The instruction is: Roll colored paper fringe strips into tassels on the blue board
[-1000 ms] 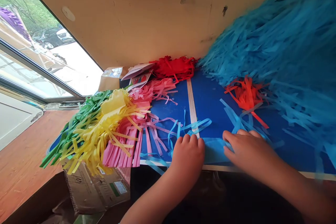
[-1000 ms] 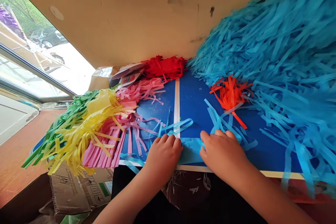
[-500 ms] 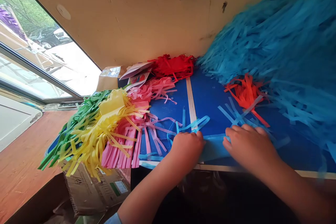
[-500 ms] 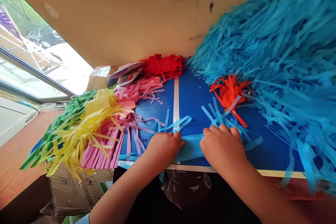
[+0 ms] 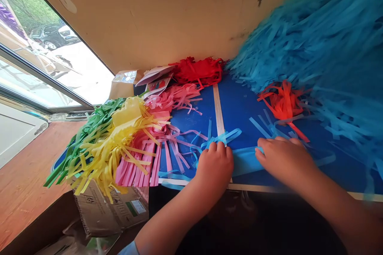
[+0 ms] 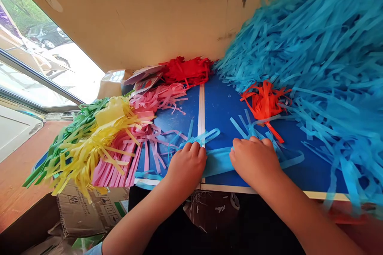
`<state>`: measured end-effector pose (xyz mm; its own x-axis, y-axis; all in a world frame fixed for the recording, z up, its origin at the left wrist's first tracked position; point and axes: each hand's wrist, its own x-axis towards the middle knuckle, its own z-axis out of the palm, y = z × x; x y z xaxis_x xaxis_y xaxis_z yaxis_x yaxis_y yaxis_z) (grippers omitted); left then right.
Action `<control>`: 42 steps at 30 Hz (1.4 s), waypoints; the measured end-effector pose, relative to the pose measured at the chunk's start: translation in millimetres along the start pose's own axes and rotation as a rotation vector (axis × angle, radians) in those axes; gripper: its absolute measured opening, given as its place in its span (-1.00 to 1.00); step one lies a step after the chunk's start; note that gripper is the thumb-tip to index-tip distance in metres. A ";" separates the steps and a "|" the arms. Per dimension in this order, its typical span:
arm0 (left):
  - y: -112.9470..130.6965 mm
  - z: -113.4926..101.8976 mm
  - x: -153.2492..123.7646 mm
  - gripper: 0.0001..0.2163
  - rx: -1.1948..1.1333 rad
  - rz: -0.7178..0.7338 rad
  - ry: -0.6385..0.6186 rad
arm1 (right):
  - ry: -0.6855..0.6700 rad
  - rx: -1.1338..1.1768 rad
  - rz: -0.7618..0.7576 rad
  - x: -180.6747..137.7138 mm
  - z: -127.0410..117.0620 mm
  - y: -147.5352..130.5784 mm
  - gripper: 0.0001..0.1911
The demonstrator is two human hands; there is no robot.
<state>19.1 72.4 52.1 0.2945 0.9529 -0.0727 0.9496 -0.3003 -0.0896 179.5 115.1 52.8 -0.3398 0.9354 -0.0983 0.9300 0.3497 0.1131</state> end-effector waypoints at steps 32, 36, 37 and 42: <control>-6.4 -9.9 -5.3 -0.83 -0.088 -0.016 -0.056 | -0.096 0.101 0.065 10.0 -4.2 6.2 -0.82; -9.0 -10.7 -5.2 -0.83 -0.082 -0.001 -0.048 | -0.082 0.107 0.058 10.6 -2.7 6.9 -0.83; -9.9 -10.5 -6.2 -0.83 -0.079 0.010 -0.034 | -0.059 0.110 0.050 9.6 -0.7 7.8 -0.84; -13.6 -6.7 -14.8 -0.85 -0.025 0.069 0.090 | 0.199 0.163 -0.102 -3.9 15.7 18.1 -0.85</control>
<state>2.5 62.7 61.0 0.3670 0.9301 0.0119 0.9286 -0.3656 -0.0628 199.8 116.9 39.7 -0.4391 0.8931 0.0975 0.8942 0.4450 -0.0492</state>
